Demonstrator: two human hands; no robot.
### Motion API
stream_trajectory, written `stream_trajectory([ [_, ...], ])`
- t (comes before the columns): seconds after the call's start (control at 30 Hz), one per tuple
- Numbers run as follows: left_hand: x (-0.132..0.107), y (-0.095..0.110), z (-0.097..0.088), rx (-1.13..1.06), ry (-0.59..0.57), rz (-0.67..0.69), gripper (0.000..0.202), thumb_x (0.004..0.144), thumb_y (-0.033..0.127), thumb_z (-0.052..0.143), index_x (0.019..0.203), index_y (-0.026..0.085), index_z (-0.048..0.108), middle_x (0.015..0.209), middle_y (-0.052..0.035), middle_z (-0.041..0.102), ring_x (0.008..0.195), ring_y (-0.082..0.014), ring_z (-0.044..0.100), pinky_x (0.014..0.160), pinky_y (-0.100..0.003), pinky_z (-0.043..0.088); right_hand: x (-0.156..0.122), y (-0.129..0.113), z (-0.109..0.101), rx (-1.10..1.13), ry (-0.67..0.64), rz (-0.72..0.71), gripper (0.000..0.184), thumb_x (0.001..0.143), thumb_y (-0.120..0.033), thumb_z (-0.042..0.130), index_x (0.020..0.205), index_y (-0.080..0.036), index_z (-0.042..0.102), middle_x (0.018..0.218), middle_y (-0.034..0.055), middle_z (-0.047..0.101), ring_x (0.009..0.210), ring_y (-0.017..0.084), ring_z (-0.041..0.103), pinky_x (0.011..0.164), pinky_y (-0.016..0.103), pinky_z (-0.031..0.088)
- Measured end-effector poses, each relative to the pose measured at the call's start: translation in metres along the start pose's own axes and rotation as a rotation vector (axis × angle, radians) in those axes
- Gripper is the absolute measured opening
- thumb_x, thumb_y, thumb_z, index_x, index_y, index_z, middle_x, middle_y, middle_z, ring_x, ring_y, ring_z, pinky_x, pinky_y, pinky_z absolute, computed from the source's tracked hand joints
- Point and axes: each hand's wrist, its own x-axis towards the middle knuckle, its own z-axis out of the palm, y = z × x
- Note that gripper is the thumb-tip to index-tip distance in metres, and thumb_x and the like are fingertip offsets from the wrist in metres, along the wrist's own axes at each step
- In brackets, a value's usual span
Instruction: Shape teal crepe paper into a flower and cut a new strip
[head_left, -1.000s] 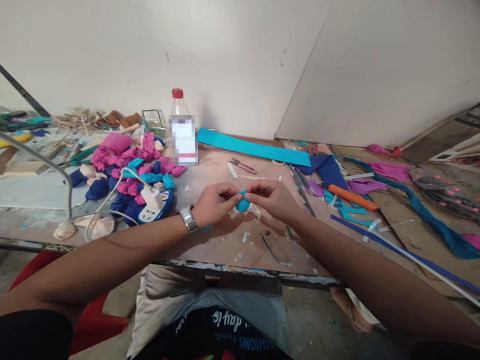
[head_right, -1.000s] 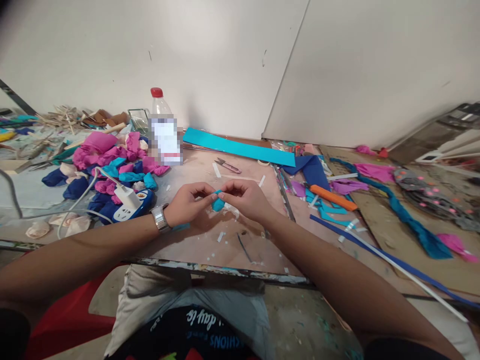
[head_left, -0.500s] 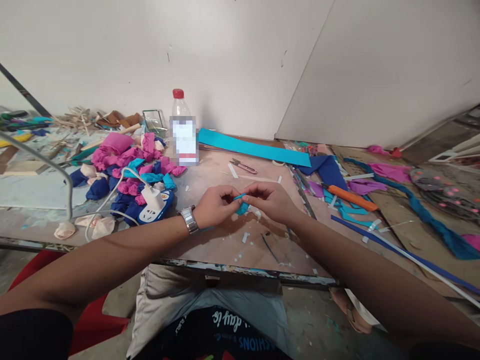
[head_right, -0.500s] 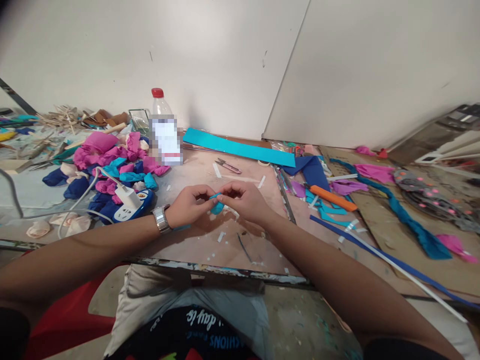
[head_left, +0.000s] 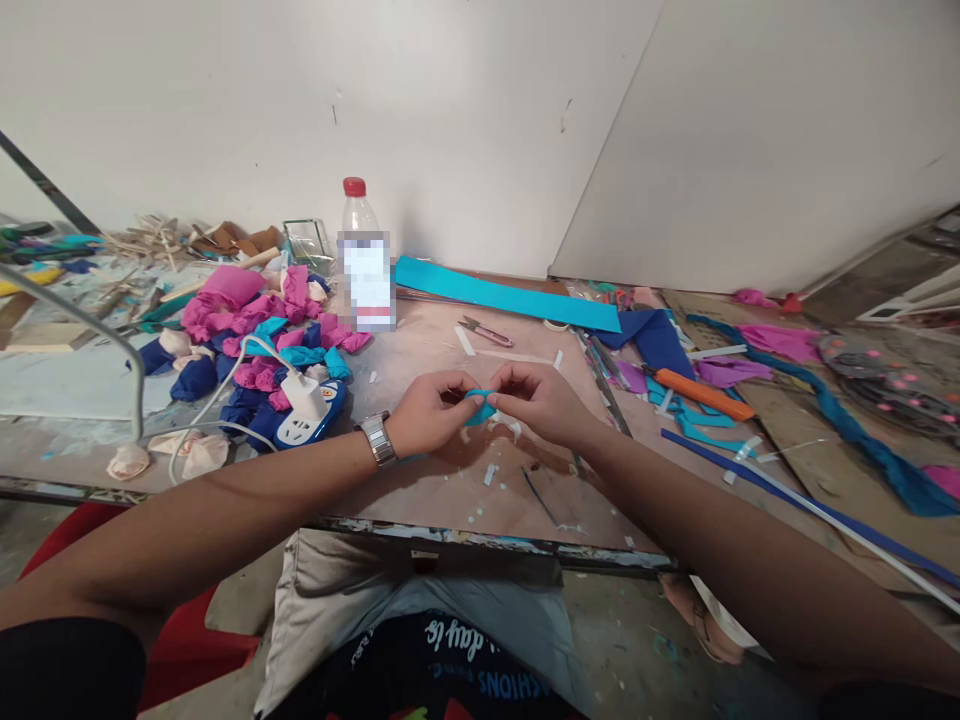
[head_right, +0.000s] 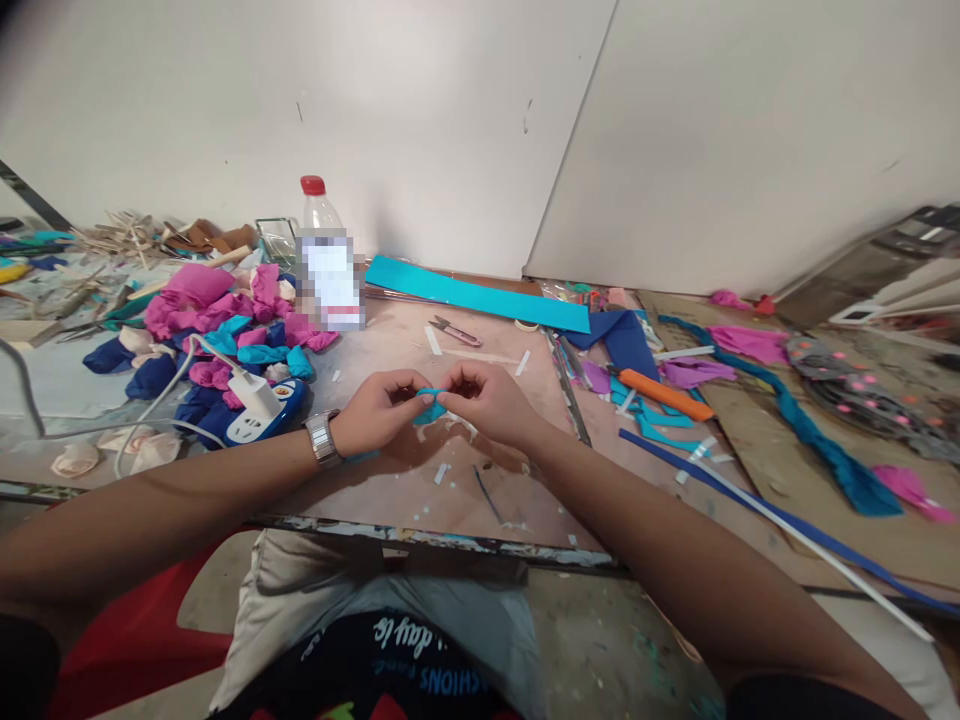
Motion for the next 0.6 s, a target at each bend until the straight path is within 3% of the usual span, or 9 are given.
stream_trajectory([
  [0.13, 0.0003, 0.0004, -0.0004, -0.01, 0.002, 0.002, 0.024, 0.092, 0.037, 0.063, 0.087, 0.014, 0.067, 0.081, -0.003, 0.068, 0.074, -0.0143, 0.059, 0.071, -0.027, 0.046, 0.0002, -0.0016, 0.0002, 0.034, -0.03, 0.054, 0.03, 0.071, -0.042, 0.08, 0.07, -0.019, 0.061, 0.067, -0.0007, 0.061, 0.062, 0.014, 0.051, 0.058, 0.027, 0.037],
  [0.3, 0.0004, 0.0004, 0.0009, -0.016, 0.01, 0.089, 0.025, 0.085, 0.031, 0.072, 0.102, 0.017, 0.062, 0.092, -0.0021, 0.065, 0.083, -0.0152, 0.059, 0.078, -0.028, 0.048, 0.0004, -0.0022, -0.0005, 0.178, -0.004, 0.111, 0.033, 0.068, -0.042, 0.083, 0.07, -0.018, 0.061, 0.064, -0.0033, 0.059, 0.061, 0.012, 0.049, 0.059, 0.026, 0.037],
  [0.6, 0.0003, 0.0002, -0.0003, -0.095, 0.004, -0.033, 0.028, 0.087, 0.039, 0.072, 0.099, 0.015, 0.065, 0.085, -0.0032, 0.068, 0.075, -0.0148, 0.062, 0.071, -0.027, 0.049, 0.0011, -0.0009, -0.0005, 0.245, -0.052, 0.096, 0.031, 0.071, -0.04, 0.085, 0.078, -0.018, 0.065, 0.072, -0.0018, 0.064, 0.063, 0.012, 0.054, 0.062, 0.026, 0.043],
])
